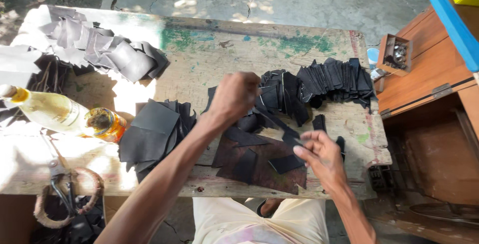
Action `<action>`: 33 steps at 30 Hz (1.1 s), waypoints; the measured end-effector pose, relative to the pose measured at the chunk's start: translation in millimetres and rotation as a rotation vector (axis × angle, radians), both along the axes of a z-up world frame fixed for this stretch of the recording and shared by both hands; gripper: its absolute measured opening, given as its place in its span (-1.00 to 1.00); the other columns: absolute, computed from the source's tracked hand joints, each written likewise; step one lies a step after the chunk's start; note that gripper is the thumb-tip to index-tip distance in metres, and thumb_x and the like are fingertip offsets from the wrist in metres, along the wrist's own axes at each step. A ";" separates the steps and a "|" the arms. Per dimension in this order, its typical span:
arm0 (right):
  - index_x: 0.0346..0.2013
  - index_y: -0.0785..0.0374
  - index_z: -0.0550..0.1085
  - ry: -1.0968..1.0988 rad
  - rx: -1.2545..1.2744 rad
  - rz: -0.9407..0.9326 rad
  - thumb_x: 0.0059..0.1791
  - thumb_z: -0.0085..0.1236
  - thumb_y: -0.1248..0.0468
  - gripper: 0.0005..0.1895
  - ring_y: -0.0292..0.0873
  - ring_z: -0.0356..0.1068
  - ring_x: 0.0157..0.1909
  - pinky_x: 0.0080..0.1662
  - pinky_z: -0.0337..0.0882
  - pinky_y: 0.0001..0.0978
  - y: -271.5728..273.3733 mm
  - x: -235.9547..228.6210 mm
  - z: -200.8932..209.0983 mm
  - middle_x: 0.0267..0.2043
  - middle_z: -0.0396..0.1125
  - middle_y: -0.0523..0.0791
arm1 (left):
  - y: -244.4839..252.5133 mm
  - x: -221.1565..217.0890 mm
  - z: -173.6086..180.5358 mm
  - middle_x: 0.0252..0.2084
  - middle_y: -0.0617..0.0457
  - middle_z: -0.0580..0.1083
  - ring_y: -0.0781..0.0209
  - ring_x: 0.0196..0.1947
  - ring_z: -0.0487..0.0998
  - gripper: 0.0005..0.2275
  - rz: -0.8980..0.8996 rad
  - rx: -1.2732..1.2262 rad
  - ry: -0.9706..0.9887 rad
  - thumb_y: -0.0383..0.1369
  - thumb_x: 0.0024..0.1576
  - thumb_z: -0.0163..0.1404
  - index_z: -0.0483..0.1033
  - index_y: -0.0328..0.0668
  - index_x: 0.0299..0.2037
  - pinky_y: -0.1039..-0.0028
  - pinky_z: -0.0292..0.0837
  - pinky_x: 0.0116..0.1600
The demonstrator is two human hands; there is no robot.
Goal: The person arranges numerous black leather pieces into a long overlapping row on a wooden workbench by hand, picking them up from piles and placing them one by one.
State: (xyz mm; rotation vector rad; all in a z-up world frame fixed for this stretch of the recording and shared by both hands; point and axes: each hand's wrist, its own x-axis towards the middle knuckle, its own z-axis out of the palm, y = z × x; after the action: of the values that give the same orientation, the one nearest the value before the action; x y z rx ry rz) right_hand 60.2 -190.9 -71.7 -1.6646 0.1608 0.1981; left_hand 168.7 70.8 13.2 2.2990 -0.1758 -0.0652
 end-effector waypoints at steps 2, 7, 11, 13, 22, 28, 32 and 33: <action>-0.09 0.34 0.47 0.038 -0.023 -0.010 -0.13 0.28 0.42 -0.68 -0.32 0.36 -0.38 -0.37 0.34 -0.51 -9.3 -17.9 -4.9 -0.36 0.47 -0.12 | -18.9 7.9 -19.7 -0.08 -0.22 0.58 -0.02 -0.16 0.61 -0.84 -0.073 0.125 -0.139 -0.46 0.14 0.11 0.62 -0.28 -0.10 0.21 0.52 -0.04; -0.09 0.30 0.52 -0.014 -0.307 0.012 -0.11 0.25 0.42 -0.72 -0.33 0.42 -0.33 -0.31 0.42 -0.52 -5.0 -46.0 -16.6 -0.31 0.46 -0.12 | -39.3 24.4 -68.3 -0.01 -0.30 0.42 -0.18 0.02 0.45 -0.71 -0.188 0.444 -0.316 -0.42 0.00 0.22 0.51 -0.42 -0.12 0.06 0.40 0.06; -0.11 0.25 0.56 -0.198 -0.594 0.014 -0.12 0.29 0.39 -0.71 -0.24 0.42 -0.30 -0.36 0.50 -0.44 -0.5 -36.4 3.8 -0.18 0.43 -0.10 | -38.2 25.7 -77.9 0.00 -0.31 0.41 -0.18 -0.01 0.47 -0.75 -0.204 0.477 -0.434 -0.46 -0.01 0.22 0.52 -0.40 -0.17 0.07 0.43 0.01; -0.09 0.25 0.55 -0.321 -0.638 0.003 -0.10 0.28 0.37 -0.72 -0.21 0.43 -0.30 -0.36 0.54 -0.42 -0.9 -17.0 12.2 -0.14 0.41 -0.08 | -36.7 23.5 -76.0 -0.02 -0.32 0.42 -0.20 -0.04 0.47 -0.69 -0.207 0.428 -0.450 -0.44 -0.07 0.23 0.51 -0.43 -0.16 0.06 0.43 -0.03; -0.31 0.27 0.48 -0.644 -0.937 0.036 -0.11 0.21 0.50 -0.86 -0.22 0.46 -0.27 -0.05 0.43 -0.24 13.3 64.9 -20.1 -0.36 0.45 -0.15 | -62.7 49.4 -54.4 -0.10 -0.24 0.44 -0.10 -0.12 0.47 -0.73 -0.021 0.152 -0.263 -0.39 0.10 0.18 0.51 -0.35 -0.04 0.14 0.47 -0.11; -0.16 0.29 0.51 -0.281 -0.568 -0.140 -0.10 0.27 0.40 -0.77 -0.29 0.46 -0.30 -0.28 0.50 -0.46 -18.6 21.7 -3.6 -0.30 0.46 -0.14 | -87.1 63.1 -46.3 -0.16 -0.14 0.54 0.00 -0.15 0.50 -0.85 -0.068 0.203 -0.446 -0.48 -0.12 0.23 0.61 -0.26 -0.35 0.28 0.50 -0.03; -0.17 0.36 0.51 -0.346 -0.450 -0.214 -0.05 0.24 0.42 -0.83 -0.30 0.42 -0.29 -0.20 0.45 -0.50 -48.5 10.3 11.5 -0.30 0.46 -0.12 | -63.0 51.8 -30.6 -0.34 -0.02 0.60 0.20 -0.41 0.61 -0.91 -0.090 -0.241 -0.147 -0.45 0.04 0.14 0.60 -0.21 -0.27 0.39 0.62 -0.20; -0.17 0.37 0.51 -0.357 -0.428 -0.207 -0.03 0.24 0.41 -0.85 -0.31 0.42 -0.27 -0.18 0.45 -0.51 -54.9 13.2 15.6 -0.29 0.46 -0.11 | -56.0 49.4 -24.2 -0.38 0.00 0.60 0.18 -0.45 0.60 -0.94 -0.071 -0.277 -0.117 -0.45 0.06 0.13 0.59 -0.22 -0.31 0.38 0.64 -0.25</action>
State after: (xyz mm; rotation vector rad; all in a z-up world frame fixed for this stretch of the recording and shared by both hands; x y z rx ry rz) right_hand 73.4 -245.8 -56.1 -2.0615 0.1077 -0.3109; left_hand 218.1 14.8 -11.0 2.0213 -0.3073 0.0549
